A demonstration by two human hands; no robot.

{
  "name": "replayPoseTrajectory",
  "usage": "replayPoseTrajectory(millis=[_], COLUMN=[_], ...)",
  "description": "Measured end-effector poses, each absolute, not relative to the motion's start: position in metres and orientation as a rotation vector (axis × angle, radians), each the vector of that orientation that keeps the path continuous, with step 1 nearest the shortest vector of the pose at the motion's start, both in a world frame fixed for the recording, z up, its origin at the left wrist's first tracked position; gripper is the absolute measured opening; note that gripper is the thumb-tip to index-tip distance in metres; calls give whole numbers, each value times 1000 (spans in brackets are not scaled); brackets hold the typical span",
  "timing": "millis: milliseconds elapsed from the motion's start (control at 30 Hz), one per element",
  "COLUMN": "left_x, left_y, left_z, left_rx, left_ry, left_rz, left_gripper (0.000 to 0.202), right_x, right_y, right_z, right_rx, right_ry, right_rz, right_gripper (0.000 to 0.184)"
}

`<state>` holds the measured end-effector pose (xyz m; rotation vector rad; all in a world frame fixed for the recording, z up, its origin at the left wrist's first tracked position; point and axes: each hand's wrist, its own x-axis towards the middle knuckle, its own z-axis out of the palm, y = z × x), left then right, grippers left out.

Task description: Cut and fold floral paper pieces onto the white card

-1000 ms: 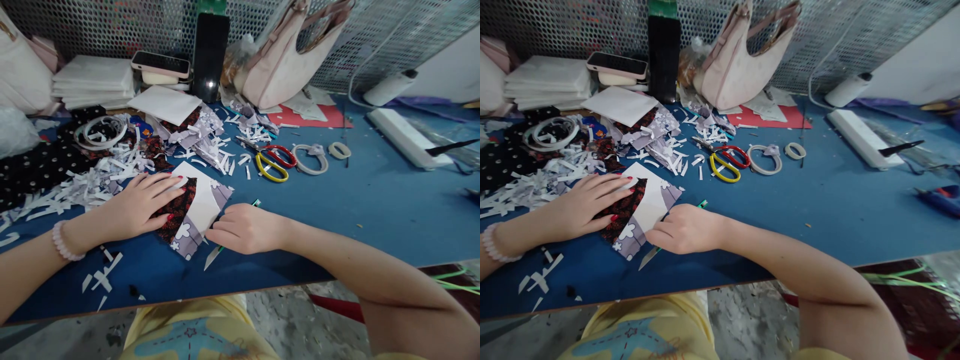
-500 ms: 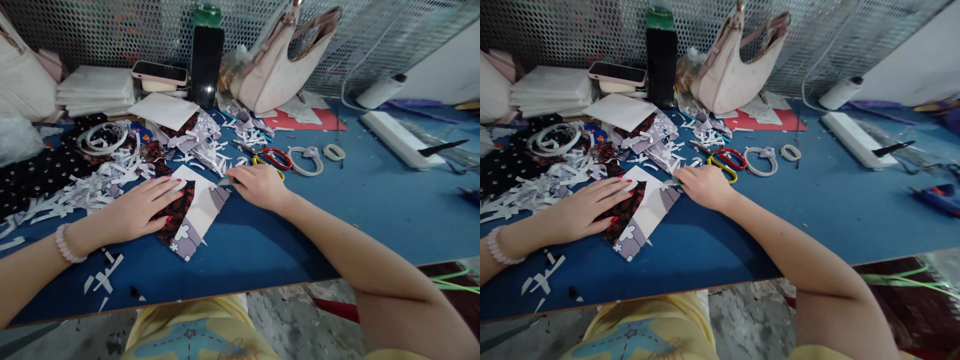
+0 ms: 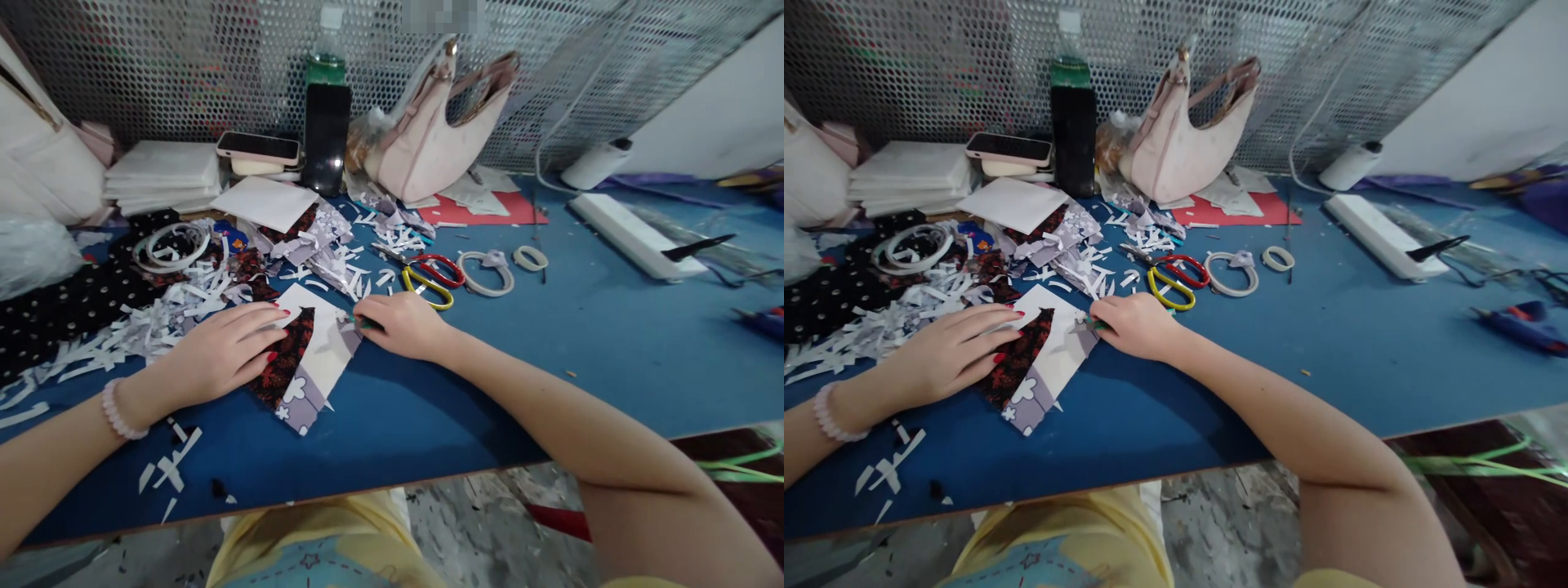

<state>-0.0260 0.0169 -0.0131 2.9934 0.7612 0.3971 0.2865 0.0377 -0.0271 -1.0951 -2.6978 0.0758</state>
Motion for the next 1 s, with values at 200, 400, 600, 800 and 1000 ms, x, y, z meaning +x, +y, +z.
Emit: replayPoseTrajectory(millis=[200, 400, 600, 800, 1000], left_x=[-32, -35, -33, -24, -20], left_y=[16, 15, 18, 16, 15], left_z=[-18, -19, -20, -15, -13], left_rx=[2869, 2872, 2930, 2985, 3060], left_ry=[835, 874, 873, 834, 781], left_rz=[408, 431, 432, 509, 526], left_gripper=[40, 42, 41, 31, 31], right_x=[285, 281, 280, 283, 244], right_y=[32, 28, 39, 64, 139], right_z=[-27, -29, -31, -35, -14], right_rx=[-697, -537, -1022, -1064, -886], right_ry=[-2816, -2760, -2604, -2469, -2481], right_rz=[155, 8, 17, 151, 33], right_gripper=[15, 20, 20, 50, 51])
